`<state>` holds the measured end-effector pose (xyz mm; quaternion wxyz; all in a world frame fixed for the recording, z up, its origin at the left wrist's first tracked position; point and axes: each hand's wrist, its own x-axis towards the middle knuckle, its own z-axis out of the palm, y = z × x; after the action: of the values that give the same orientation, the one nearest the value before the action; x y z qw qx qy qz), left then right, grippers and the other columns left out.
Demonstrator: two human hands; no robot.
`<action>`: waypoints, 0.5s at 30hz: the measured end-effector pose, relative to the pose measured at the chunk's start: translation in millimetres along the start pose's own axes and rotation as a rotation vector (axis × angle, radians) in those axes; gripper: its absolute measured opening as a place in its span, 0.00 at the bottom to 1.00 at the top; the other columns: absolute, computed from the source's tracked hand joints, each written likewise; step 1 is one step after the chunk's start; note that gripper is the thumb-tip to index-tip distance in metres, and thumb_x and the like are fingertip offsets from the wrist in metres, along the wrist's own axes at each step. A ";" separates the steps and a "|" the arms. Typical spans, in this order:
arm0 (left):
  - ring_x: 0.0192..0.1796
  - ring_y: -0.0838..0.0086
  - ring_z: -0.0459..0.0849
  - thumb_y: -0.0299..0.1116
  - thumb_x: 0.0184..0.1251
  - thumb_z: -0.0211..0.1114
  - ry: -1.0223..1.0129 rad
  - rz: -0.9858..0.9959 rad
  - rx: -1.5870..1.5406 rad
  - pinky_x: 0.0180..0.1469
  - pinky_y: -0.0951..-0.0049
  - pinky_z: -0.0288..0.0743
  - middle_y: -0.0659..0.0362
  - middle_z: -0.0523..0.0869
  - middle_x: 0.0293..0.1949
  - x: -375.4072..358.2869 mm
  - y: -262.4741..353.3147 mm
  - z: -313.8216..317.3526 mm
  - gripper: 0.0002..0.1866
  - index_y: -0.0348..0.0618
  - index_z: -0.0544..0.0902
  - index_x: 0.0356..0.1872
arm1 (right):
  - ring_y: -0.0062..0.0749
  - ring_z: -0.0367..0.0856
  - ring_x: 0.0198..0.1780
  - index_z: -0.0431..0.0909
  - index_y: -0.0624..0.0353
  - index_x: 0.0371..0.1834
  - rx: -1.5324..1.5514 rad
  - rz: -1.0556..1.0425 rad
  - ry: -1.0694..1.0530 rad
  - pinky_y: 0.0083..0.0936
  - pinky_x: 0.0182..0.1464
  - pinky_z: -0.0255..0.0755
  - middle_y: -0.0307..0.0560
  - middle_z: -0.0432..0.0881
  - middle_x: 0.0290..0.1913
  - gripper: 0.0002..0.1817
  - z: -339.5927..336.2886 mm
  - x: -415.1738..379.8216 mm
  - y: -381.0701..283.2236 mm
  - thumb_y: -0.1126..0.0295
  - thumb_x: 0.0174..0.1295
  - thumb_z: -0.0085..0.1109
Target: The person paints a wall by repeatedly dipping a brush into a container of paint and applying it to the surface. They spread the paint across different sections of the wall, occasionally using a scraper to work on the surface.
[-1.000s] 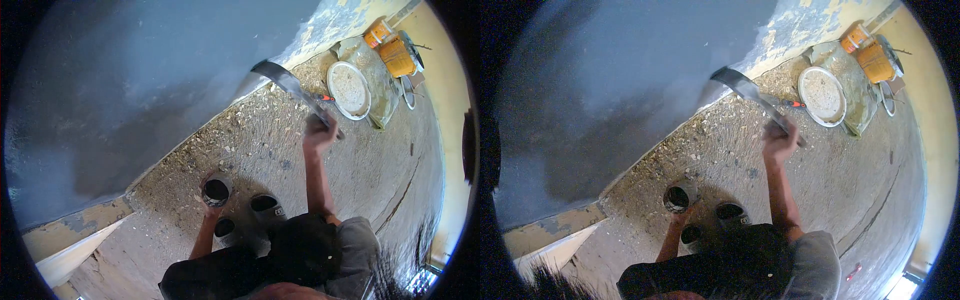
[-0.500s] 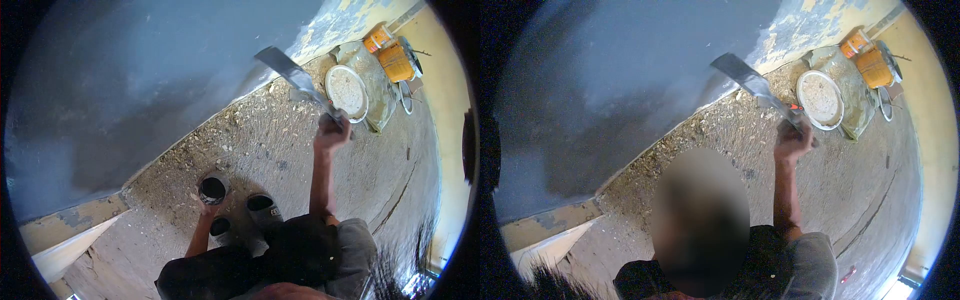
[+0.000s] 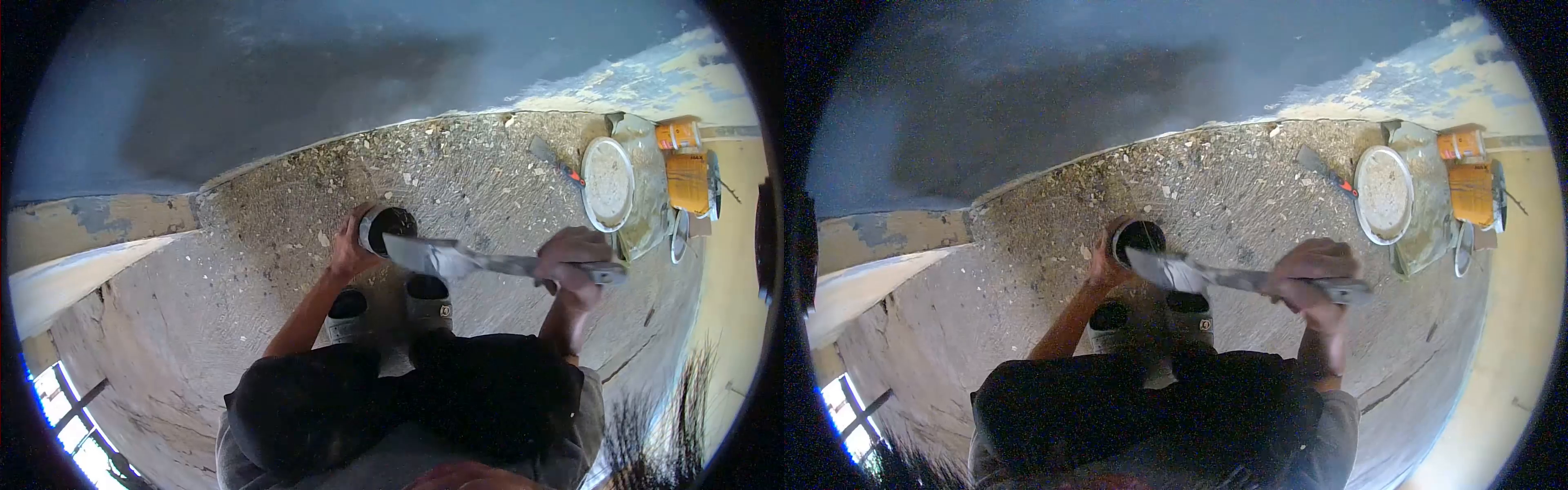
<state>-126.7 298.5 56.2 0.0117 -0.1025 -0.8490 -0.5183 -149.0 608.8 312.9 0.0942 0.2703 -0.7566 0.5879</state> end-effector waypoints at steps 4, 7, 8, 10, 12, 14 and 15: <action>0.62 0.47 0.77 0.35 0.35 0.82 0.000 0.060 -0.016 0.61 0.52 0.76 0.48 0.76 0.62 -2.4 4.6 -3.7 0.49 0.44 0.68 0.66 | 0.32 0.85 0.22 0.85 0.60 0.32 -0.045 0.135 -0.257 0.29 0.28 0.77 0.44 0.85 0.24 0.05 34.6 21.8 1.0 0.75 0.52 0.63; 0.62 0.47 0.77 0.35 0.35 0.83 0.008 0.117 0.024 0.61 0.52 0.76 0.47 0.76 0.62 -1.0 7.6 -5.2 0.49 0.42 0.68 0.66 | 0.39 0.85 0.24 0.83 0.59 0.36 -0.080 0.140 -0.399 0.30 0.28 0.77 0.47 0.85 0.27 0.06 67.2 18.3 22.3 0.77 0.55 0.63; 0.62 0.47 0.77 0.36 0.34 0.83 -0.001 0.109 0.047 0.61 0.51 0.76 0.47 0.76 0.62 -0.7 8.7 -4.7 0.50 0.42 0.68 0.66 | 0.40 0.85 0.24 0.82 0.60 0.37 -0.077 0.147 -0.434 0.31 0.28 0.76 0.49 0.85 0.27 0.06 78.5 15.0 33.4 0.76 0.57 0.63; 0.62 0.47 0.77 0.36 0.33 0.84 -0.013 0.101 0.067 0.61 0.51 0.76 0.46 0.77 0.62 -0.1 9.8 -2.8 0.51 0.42 0.67 0.66 | 0.42 0.85 0.24 0.81 0.60 0.38 -0.075 0.156 -0.466 0.31 0.27 0.76 0.50 0.85 0.28 0.05 96.7 8.2 53.2 0.75 0.59 0.62; 0.62 0.47 0.78 0.37 0.31 0.85 -0.016 0.133 0.086 0.62 0.51 0.76 0.47 0.77 0.61 1.7 9.9 -2.0 0.54 0.42 0.66 0.67 | 0.42 0.85 0.25 0.80 0.61 0.36 -0.094 0.190 -0.498 0.33 0.28 0.75 0.51 0.84 0.27 0.03 109.1 4.8 67.7 0.75 0.60 0.62; 0.61 0.47 0.78 0.38 0.30 0.85 -0.019 0.104 0.030 0.62 0.52 0.76 0.47 0.77 0.61 1.6 8.6 -1.8 0.54 0.42 0.66 0.66 | 0.41 0.84 0.23 0.80 0.61 0.37 -0.082 0.287 -0.518 0.33 0.29 0.75 0.51 0.83 0.26 0.03 105.0 1.0 69.3 0.74 0.62 0.60; 0.61 0.48 0.78 0.38 0.30 0.86 -0.021 0.075 -0.026 0.62 0.52 0.76 0.48 0.77 0.61 1.6 7.7 -1.6 0.55 0.43 0.66 0.66 | 0.39 0.83 0.23 0.80 0.61 0.37 -0.082 0.289 -0.462 0.32 0.28 0.74 0.50 0.82 0.25 0.03 101.2 6.2 60.9 0.74 0.63 0.59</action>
<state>-126.9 300.8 63.9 0.0211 -0.1399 -0.8377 -0.5275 -168.1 521.7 235.3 -0.1548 0.2825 -0.8119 0.4869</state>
